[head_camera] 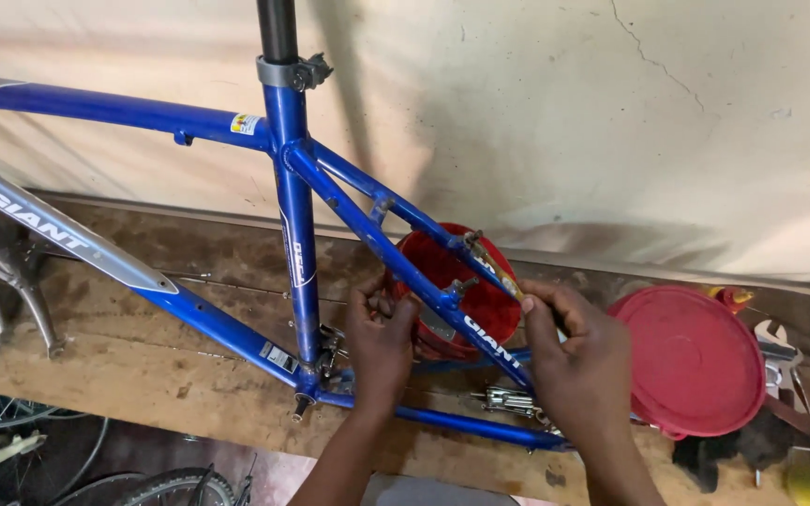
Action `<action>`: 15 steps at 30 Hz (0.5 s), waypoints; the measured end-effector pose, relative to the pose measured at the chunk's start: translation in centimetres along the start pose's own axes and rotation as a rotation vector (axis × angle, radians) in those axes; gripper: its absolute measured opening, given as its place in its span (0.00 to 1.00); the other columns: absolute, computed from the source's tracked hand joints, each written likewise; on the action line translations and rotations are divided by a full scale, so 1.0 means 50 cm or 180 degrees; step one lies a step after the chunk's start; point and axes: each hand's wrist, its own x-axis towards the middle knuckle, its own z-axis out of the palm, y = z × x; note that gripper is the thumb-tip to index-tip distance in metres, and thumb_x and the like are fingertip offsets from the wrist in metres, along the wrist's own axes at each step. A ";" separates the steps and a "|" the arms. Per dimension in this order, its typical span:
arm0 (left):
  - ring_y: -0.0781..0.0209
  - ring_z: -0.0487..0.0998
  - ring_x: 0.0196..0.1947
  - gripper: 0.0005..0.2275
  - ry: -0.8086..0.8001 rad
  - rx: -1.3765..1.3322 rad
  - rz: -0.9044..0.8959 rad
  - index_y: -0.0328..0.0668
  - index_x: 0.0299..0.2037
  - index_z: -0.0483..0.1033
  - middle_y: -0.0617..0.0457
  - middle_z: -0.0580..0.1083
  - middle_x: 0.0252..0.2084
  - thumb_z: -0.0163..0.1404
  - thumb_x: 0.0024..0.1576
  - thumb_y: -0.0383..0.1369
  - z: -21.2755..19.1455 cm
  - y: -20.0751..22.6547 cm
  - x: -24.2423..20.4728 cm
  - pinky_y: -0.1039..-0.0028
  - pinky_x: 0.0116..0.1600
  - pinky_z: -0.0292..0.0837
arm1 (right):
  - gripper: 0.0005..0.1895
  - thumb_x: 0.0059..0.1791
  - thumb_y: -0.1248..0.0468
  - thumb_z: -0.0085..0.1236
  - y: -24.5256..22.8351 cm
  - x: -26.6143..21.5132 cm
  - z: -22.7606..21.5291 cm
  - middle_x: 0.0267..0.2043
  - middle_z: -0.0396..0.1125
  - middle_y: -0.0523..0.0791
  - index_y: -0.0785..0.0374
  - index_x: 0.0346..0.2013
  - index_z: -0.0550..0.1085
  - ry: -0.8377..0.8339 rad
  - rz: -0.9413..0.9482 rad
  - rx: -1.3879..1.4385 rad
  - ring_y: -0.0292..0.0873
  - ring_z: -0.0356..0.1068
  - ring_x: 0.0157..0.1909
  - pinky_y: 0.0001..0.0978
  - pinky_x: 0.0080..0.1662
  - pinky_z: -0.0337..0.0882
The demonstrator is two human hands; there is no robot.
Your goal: A person performs maintenance on a bicycle frame using a multi-tool, a wrench, and a brush to apply liquid from a bucket.
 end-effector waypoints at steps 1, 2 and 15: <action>0.64 0.73 0.33 0.20 -0.0015 0.0008 -0.0011 0.46 0.52 0.71 0.55 0.72 0.34 0.55 0.48 0.37 0.000 0.002 -0.007 0.71 0.36 0.73 | 0.12 0.50 0.62 0.49 -0.003 -0.005 -0.005 0.36 0.78 0.41 0.58 0.40 0.80 0.0007 0.0017 -0.0008 0.35 0.75 0.36 0.29 0.34 0.69; 0.64 0.73 0.34 0.21 0.0005 0.0054 -0.0085 0.47 0.53 0.71 0.55 0.71 0.34 0.55 0.48 0.38 0.000 0.007 -0.009 0.71 0.36 0.72 | 0.12 0.50 0.62 0.48 -0.008 -0.005 -0.006 0.35 0.77 0.40 0.57 0.41 0.80 0.0042 0.0137 -0.0049 0.35 0.74 0.35 0.30 0.32 0.68; 0.64 0.71 0.31 0.20 -0.0087 -0.0127 -0.0062 0.46 0.51 0.71 0.55 0.70 0.31 0.57 0.47 0.37 0.000 0.002 -0.014 0.71 0.35 0.70 | 0.14 0.50 0.62 0.47 -0.056 0.008 0.001 0.31 0.77 0.44 0.58 0.46 0.77 0.0169 0.0100 -0.0308 0.37 0.72 0.25 0.34 0.27 0.65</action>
